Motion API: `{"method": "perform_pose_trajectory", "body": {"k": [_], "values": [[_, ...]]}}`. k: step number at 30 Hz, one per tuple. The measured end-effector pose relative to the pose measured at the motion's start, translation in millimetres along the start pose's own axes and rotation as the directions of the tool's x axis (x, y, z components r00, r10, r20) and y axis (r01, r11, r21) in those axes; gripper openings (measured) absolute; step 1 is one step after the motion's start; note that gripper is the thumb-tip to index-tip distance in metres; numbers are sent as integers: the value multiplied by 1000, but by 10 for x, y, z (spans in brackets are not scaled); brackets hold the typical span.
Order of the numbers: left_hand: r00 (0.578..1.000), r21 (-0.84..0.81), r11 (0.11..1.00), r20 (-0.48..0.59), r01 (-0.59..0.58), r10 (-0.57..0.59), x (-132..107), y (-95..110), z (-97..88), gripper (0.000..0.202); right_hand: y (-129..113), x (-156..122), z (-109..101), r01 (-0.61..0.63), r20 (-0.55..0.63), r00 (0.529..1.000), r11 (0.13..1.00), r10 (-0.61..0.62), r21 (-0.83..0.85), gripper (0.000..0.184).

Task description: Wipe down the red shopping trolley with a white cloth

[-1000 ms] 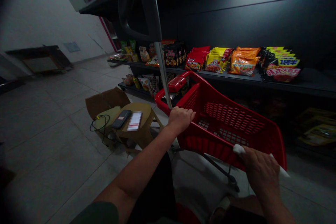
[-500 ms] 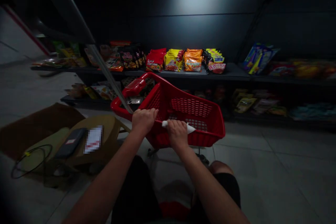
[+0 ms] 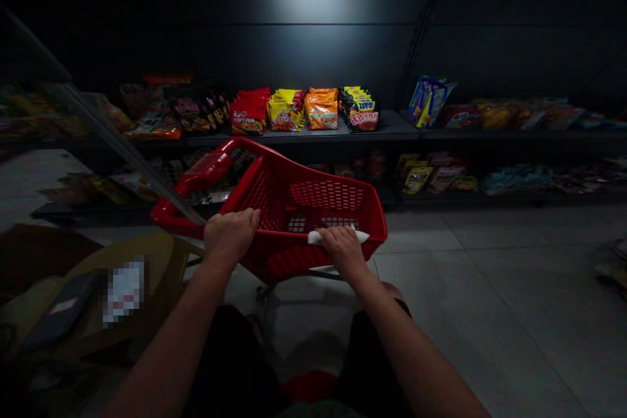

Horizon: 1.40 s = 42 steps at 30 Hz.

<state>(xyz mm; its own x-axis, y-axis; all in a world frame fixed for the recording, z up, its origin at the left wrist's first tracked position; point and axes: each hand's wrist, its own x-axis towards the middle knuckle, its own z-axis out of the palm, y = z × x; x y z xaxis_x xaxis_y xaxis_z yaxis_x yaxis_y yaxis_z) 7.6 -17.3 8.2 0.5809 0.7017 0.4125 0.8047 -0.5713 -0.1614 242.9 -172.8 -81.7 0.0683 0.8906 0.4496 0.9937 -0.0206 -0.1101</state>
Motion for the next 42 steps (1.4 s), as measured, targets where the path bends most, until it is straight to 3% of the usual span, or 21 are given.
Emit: {"method": "perform_pose_trajectory", "body": {"k": [5,9,13,21,24,28,36,39,42], "values": [[1000,40,999,-5,-7,7,15,1,30,54,648,-469,-124,-154,-47,987,988,153,-21,22],[1000,43,999,-13,-22,22,12,24,32,52,683,-540,-91,-204,-106,974,979,200,-24,23],[1000,66,998,-13,3,-2,21,6,42,53,336,-343,-26,-222,-125,967,975,223,21,21],[1000,76,997,-1,-2,2,-3,-29,22,54,-866,485,249,-30,-43,998,993,35,119,22],[1000,66,998,-9,-11,12,-25,-29,-3,53,-1027,607,253,49,-35,998,992,-46,113,24],[1000,45,999,3,-22,22,-18,-36,-10,54,-734,444,144,100,-3,995,989,-100,105,25],[1000,37,999,29,-5,4,18,-56,15,56,464,-391,-126,-122,9,993,993,122,4,22],[999,34,999,36,-29,28,23,-53,12,58,551,-517,-150,-181,-30,983,983,181,-5,23],[998,39,998,50,-50,48,32,-46,18,58,352,-439,-110,-206,-81,975,978,208,31,24]]}}
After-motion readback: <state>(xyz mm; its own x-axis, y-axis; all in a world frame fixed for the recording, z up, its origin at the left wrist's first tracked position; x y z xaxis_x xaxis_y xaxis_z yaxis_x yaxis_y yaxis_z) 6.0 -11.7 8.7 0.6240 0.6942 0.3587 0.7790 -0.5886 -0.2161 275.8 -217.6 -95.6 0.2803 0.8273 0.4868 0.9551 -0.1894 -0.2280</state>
